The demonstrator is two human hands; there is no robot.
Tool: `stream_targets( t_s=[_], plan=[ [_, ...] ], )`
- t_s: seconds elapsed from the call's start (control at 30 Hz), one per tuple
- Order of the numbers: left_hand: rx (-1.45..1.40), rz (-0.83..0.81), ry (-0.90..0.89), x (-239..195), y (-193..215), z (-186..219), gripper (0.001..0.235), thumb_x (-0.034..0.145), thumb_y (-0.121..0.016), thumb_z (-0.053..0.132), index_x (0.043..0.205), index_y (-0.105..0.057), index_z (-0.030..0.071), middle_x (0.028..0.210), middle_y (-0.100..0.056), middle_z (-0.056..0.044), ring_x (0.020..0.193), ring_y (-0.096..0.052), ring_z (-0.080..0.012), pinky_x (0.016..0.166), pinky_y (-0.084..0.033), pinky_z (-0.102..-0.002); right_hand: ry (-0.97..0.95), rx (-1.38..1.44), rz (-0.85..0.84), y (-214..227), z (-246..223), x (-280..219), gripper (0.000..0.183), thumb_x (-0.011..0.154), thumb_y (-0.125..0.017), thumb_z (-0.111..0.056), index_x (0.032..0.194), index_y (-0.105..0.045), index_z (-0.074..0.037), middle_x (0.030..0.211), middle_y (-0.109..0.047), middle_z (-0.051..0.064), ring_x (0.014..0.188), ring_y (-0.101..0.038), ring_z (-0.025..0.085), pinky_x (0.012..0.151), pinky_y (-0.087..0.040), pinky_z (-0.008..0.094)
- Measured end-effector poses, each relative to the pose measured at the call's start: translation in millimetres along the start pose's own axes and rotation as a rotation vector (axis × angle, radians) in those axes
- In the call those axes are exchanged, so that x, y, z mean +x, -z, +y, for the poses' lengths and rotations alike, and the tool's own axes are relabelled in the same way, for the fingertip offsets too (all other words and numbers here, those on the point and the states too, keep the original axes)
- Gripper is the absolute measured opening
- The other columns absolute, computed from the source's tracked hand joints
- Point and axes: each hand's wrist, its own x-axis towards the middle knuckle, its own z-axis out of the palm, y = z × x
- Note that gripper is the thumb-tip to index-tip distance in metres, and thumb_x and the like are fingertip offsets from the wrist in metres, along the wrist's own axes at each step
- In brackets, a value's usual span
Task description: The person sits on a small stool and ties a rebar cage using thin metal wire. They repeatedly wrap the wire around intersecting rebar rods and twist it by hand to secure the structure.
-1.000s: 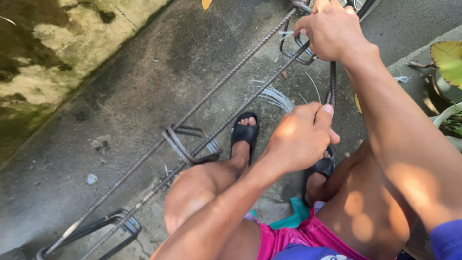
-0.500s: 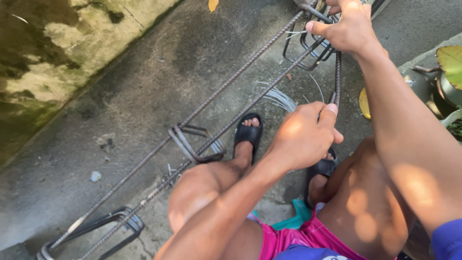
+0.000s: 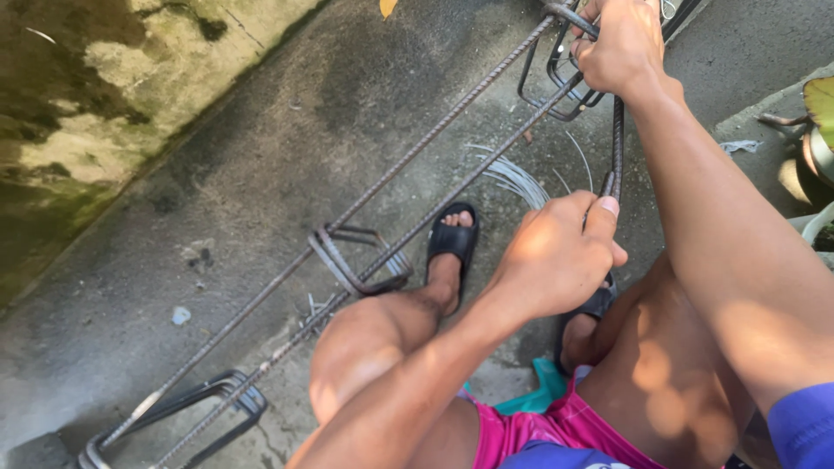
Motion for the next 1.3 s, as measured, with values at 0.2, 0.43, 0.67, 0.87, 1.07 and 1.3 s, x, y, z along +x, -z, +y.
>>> stream_targets(
  t_s=[0.2, 0.43, 0.67, 0.87, 1.07, 1.3],
  plan=[
    [-0.054, 0.01, -0.013, -4.5, 4.3, 4.3, 0.038, 0.1, -0.037, 0.035, 0.118, -0.06, 0.011, 0.086, -0.081, -0.006, 0.077, -0.076, -0.0246, 0.08, -0.055, -0.041, 0.091, 0.114, 0.065, -1.2, 11.6, 0.0, 0.029, 0.099, -0.083, -0.036, 0.111, -0.074, -0.012, 0.103, -0.072, 0.008, 0.098, -0.061, 0.031, 0.08, -0.044, 0.048],
    [-0.103, 0.038, -0.061, -18.5, 15.6, 20.6, 0.03, 0.097, -0.039, 0.037, 0.108, -0.061, 0.02, 0.086, -0.082, -0.007, 0.069, -0.072, -0.0175, 0.074, -0.055, -0.038, 0.228, 0.459, 0.14, 43.8, 25.3, -27.3, 0.047, 0.084, -0.045, 0.014, 0.121, -0.065, -0.005, 0.122, -0.067, 0.009, 0.107, -0.059, 0.022, 0.094, -0.048, 0.039],
    [-0.149, 0.161, -0.151, -22.3, 16.6, 35.9, 0.028, 0.079, -0.057, 0.029, 0.105, -0.061, 0.021, 0.076, -0.065, 0.006, 0.055, -0.058, -0.0144, 0.065, -0.051, -0.034, -0.089, 0.433, -0.236, 52.6, -0.3, -60.6, 0.055, 0.098, -0.071, -0.029, 0.148, -0.05, -0.017, 0.122, -0.039, 0.016, 0.1, -0.049, 0.025, 0.085, -0.046, 0.039],
    [-0.037, 0.254, -0.186, -16.5, 31.1, 38.9, 0.035, 0.074, -0.055, 0.026, 0.108, -0.061, 0.02, 0.074, -0.071, 0.005, 0.068, -0.07, -0.0133, 0.074, -0.054, -0.031, -0.043, 0.378, 0.034, 15.2, -15.5, -60.4, 0.043, 0.11, -0.047, -0.048, 0.137, -0.052, -0.015, 0.114, -0.056, 0.022, 0.107, -0.053, 0.035, 0.092, -0.039, 0.05],
    [-0.186, 0.419, -0.277, 0.6, 46.3, 27.7, 0.028, 0.079, -0.055, 0.018, 0.105, -0.063, 0.015, 0.066, -0.07, -0.002, 0.057, -0.067, -0.0107, 0.059, -0.055, -0.028, -0.157, 0.44, 0.217, -12.6, -18.9, -53.2, 0.026, 0.107, -0.05, -0.043, 0.117, -0.057, -0.021, 0.073, -0.056, 0.002, 0.082, -0.048, 0.026, 0.089, -0.036, 0.041],
    [-0.33, 0.767, -0.478, 42.3, 86.9, 3.5, 0.023, 0.088, -0.051, 0.016, 0.097, -0.072, 0.013, 0.065, -0.049, 0.006, 0.055, -0.041, -0.0045, 0.049, -0.034, -0.026, -0.203, 0.542, 0.241, -14.4, -23.0, -55.4, 0.013, 0.103, -0.06, -0.034, 0.109, -0.056, -0.022, 0.079, -0.057, -0.002, 0.073, -0.053, 0.016, 0.071, -0.042, 0.038]
  ],
)
